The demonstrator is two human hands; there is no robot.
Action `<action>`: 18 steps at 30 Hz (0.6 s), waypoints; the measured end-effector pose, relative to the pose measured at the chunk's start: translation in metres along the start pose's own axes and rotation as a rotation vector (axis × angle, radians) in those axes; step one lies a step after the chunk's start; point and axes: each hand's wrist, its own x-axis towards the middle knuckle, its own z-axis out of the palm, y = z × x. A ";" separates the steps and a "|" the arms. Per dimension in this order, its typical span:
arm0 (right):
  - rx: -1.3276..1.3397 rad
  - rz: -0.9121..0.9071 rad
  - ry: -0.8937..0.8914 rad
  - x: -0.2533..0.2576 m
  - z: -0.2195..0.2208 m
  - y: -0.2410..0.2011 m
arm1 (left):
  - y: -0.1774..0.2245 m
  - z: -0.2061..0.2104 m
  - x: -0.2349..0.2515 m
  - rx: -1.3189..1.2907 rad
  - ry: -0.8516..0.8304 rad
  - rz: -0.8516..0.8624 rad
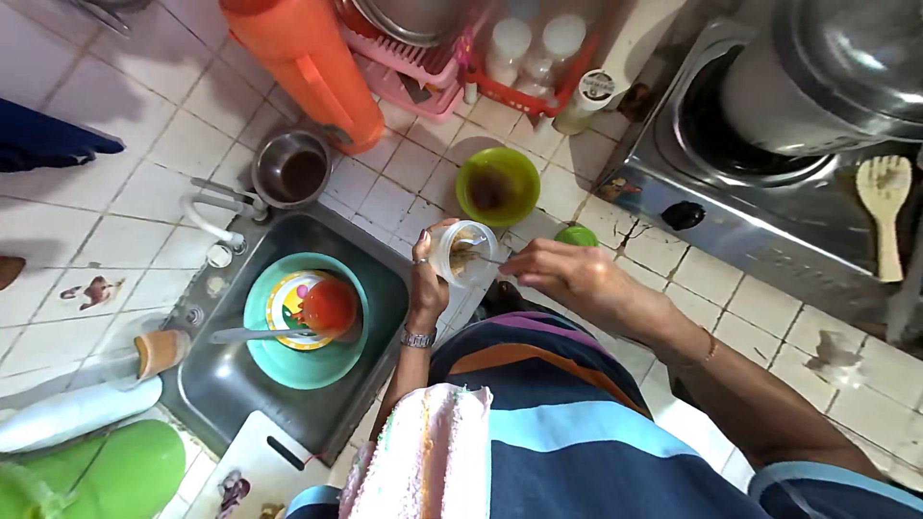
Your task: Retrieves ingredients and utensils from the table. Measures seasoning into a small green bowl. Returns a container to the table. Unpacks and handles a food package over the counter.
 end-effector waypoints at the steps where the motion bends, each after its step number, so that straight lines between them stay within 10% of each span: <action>1: 0.082 0.059 0.020 0.000 0.001 0.008 | -0.003 -0.001 0.000 0.018 -0.004 0.008; 8: 0.662 0.419 0.318 -0.014 0.042 0.030 | -0.010 0.005 0.003 -0.016 0.113 0.050; 18: 0.976 0.467 0.630 -0.007 0.093 -0.016 | -0.023 0.011 0.015 0.053 0.210 0.378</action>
